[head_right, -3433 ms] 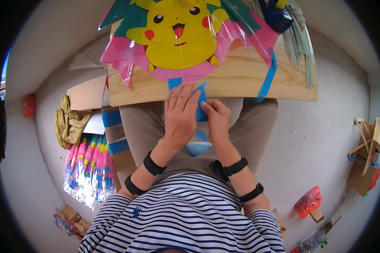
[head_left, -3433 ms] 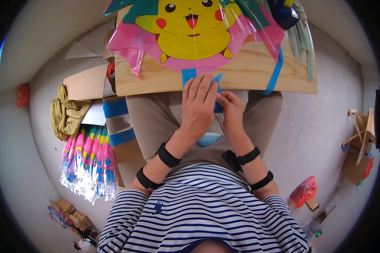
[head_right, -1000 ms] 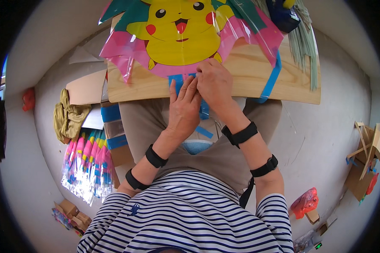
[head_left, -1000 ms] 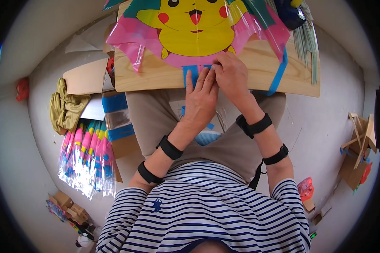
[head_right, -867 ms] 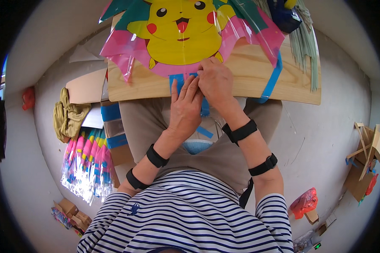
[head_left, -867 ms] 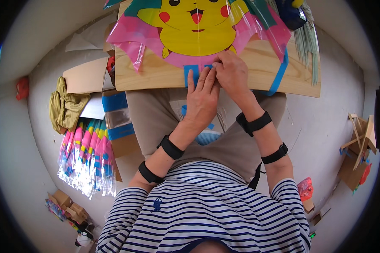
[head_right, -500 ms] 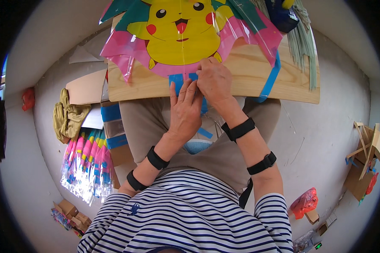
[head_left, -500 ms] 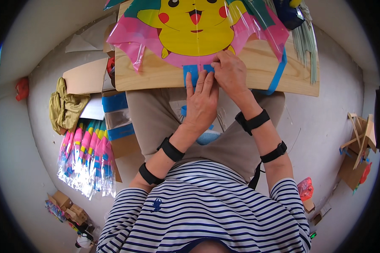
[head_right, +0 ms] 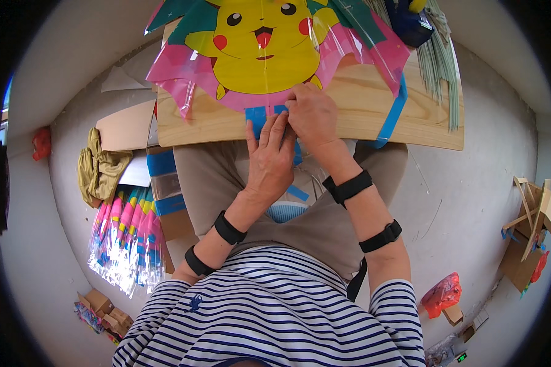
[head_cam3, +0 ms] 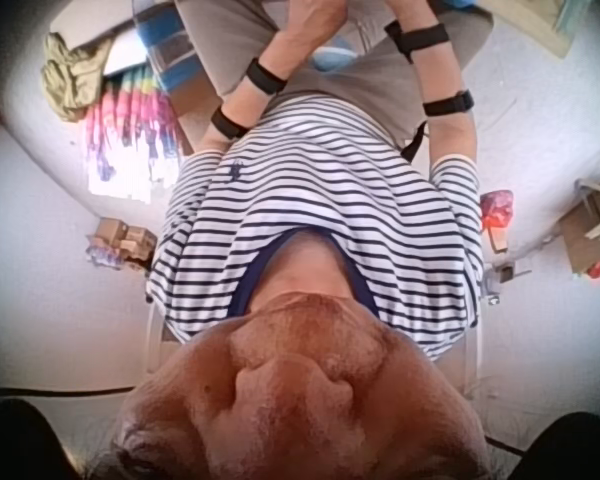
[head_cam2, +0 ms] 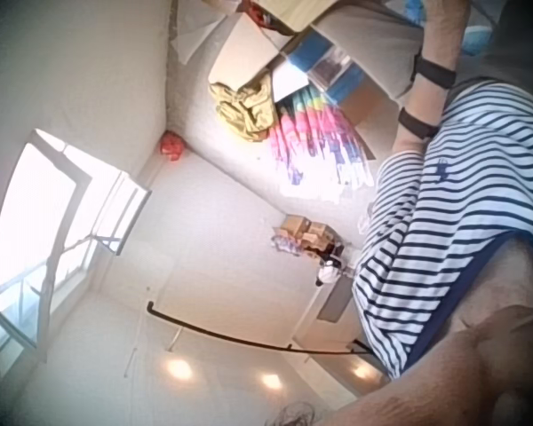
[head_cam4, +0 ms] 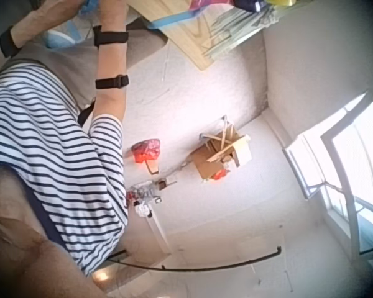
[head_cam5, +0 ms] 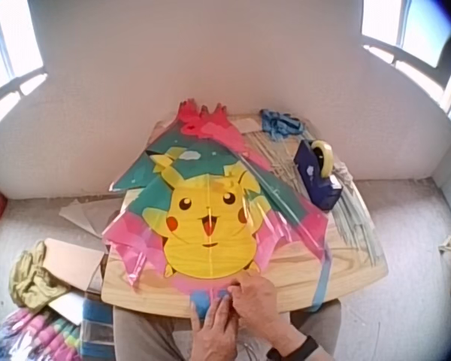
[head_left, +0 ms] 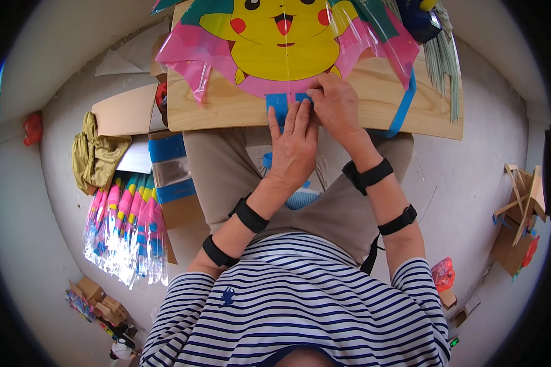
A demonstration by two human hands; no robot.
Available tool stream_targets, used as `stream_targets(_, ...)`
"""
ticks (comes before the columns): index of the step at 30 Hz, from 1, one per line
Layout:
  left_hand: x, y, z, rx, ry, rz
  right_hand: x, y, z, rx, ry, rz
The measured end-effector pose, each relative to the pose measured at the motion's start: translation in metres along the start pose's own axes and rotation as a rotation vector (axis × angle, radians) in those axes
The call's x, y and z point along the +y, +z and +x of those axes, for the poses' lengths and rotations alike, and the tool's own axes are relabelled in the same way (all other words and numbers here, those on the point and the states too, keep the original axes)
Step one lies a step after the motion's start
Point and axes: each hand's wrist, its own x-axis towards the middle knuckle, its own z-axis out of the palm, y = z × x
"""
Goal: Apply blue tape to secure a thin bamboo frame and decorative tail streamers to a colorful plastic kite featuring a Pikachu graphic.
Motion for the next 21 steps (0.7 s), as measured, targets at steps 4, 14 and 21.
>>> stream_targets(4,0.001,-0.002,0.001,0.0,-0.015,0.035,0.01,-0.01,0.0,-0.048,0.02,0.221)
stream_targets(14,0.003,-0.003,0.002,-0.002,-0.035,0.03,0.007,-0.019,-0.003,-0.093,0.019,0.292)
stream_targets(21,0.003,0.001,0.001,0.001,-0.039,0.036,0.009,-0.013,-0.002,-0.066,0.005,0.233)
